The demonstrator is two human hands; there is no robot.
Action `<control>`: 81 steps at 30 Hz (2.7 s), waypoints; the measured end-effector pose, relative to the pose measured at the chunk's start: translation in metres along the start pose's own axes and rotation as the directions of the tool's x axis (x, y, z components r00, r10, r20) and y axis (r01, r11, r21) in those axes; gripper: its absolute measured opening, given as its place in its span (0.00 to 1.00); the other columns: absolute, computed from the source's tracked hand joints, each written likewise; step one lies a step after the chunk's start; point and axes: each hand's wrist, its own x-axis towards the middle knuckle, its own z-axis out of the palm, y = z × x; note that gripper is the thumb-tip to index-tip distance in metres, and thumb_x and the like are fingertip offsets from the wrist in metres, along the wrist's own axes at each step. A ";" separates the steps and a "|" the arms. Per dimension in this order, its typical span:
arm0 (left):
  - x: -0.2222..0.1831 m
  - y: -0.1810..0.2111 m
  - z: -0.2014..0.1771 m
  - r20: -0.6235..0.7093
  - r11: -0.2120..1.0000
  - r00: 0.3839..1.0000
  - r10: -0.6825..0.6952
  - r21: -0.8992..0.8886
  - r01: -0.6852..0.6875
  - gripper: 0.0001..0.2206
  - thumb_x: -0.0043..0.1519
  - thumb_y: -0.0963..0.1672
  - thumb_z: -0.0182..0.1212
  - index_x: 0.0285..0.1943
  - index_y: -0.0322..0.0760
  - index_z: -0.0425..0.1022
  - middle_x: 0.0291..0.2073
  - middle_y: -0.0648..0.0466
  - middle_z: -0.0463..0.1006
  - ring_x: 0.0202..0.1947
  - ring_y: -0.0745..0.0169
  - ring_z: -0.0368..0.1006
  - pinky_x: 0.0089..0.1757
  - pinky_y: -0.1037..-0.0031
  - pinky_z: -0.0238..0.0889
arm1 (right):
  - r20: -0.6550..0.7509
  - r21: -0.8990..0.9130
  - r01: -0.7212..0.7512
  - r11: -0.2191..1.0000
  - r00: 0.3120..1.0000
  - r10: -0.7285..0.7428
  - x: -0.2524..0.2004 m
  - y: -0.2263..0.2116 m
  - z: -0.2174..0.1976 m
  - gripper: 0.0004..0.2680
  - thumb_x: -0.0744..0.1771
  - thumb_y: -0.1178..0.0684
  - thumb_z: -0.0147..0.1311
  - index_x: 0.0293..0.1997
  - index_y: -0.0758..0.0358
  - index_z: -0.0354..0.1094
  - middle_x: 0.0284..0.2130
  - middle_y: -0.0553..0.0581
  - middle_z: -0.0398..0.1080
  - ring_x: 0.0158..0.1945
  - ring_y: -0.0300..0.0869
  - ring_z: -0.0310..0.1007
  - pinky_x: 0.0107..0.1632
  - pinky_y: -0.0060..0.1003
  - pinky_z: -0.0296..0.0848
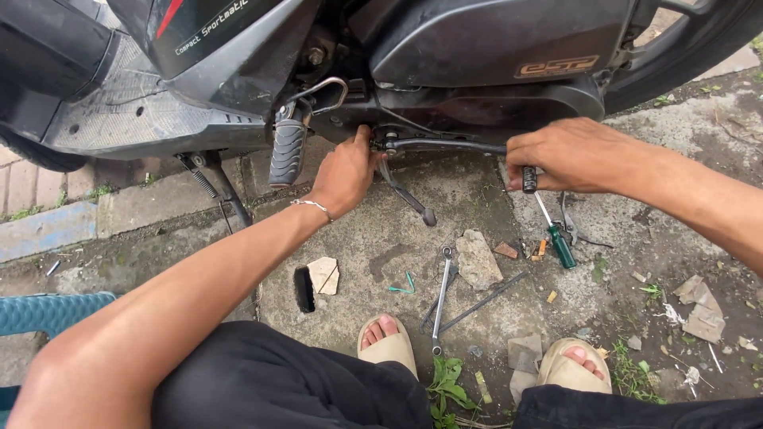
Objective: Repairing the kickstand and engine casing area of a scooter using a wrench and screwdriver.
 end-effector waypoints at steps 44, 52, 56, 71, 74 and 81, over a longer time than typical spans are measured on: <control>0.029 -0.043 0.020 -0.130 0.997 0.990 0.063 -0.041 -0.068 0.14 0.72 0.47 0.49 0.36 0.40 0.75 0.22 0.49 0.80 0.32 0.34 0.80 0.36 0.48 0.73 | -0.228 0.355 0.061 0.933 0.973 0.023 -0.005 0.001 0.006 0.08 0.65 0.40 0.61 0.33 0.49 0.77 0.44 0.40 0.79 0.39 0.47 0.82 0.44 0.42 0.76; 0.031 -0.041 0.003 -0.080 0.976 0.981 0.178 0.139 -0.166 0.08 0.71 0.46 0.55 0.49 0.42 0.78 0.33 0.48 0.82 0.37 0.35 0.81 0.39 0.52 0.76 | -0.252 0.349 0.084 0.933 0.968 0.008 -0.005 0.001 0.005 0.07 0.65 0.42 0.61 0.33 0.50 0.77 0.41 0.43 0.79 0.37 0.48 0.81 0.42 0.42 0.76; 0.026 -0.035 -0.003 -0.083 0.979 0.992 0.091 0.191 -0.074 0.15 0.70 0.52 0.56 0.42 0.40 0.80 0.29 0.40 0.82 0.36 0.29 0.81 0.38 0.47 0.76 | -0.254 0.347 0.080 0.935 0.967 0.011 -0.006 0.000 0.008 0.07 0.66 0.42 0.61 0.33 0.51 0.76 0.40 0.44 0.79 0.37 0.49 0.81 0.42 0.43 0.75; 0.016 -0.019 -0.004 -0.074 0.968 0.996 -0.056 -0.247 0.036 0.11 0.70 0.42 0.51 0.36 0.39 0.75 0.18 0.56 0.76 0.16 0.60 0.75 0.24 0.67 0.67 | -0.136 0.280 0.036 0.959 0.991 0.003 -0.001 -0.002 0.002 0.06 0.67 0.41 0.57 0.43 0.44 0.76 0.41 0.40 0.76 0.32 0.40 0.76 0.37 0.35 0.72; 0.005 -0.011 -0.013 -0.101 0.953 0.995 -0.027 -0.302 -0.005 0.09 0.69 0.38 0.51 0.35 0.38 0.73 0.21 0.54 0.76 0.13 0.62 0.72 0.19 0.68 0.63 | -0.067 0.213 0.041 0.976 0.997 -0.027 0.006 0.004 0.010 0.10 0.68 0.38 0.55 0.51 0.39 0.75 0.43 0.37 0.73 0.27 0.34 0.71 0.29 0.29 0.69; 0.007 -0.014 -0.009 -0.045 0.966 0.997 0.064 -0.247 -0.073 0.17 0.76 0.47 0.44 0.35 0.35 0.67 0.22 0.46 0.77 0.17 0.52 0.73 0.27 0.60 0.63 | -0.057 0.180 0.037 0.983 0.998 -0.027 0.006 0.000 0.001 0.11 0.68 0.35 0.55 0.49 0.40 0.76 0.45 0.39 0.73 0.37 0.37 0.77 0.49 0.40 0.78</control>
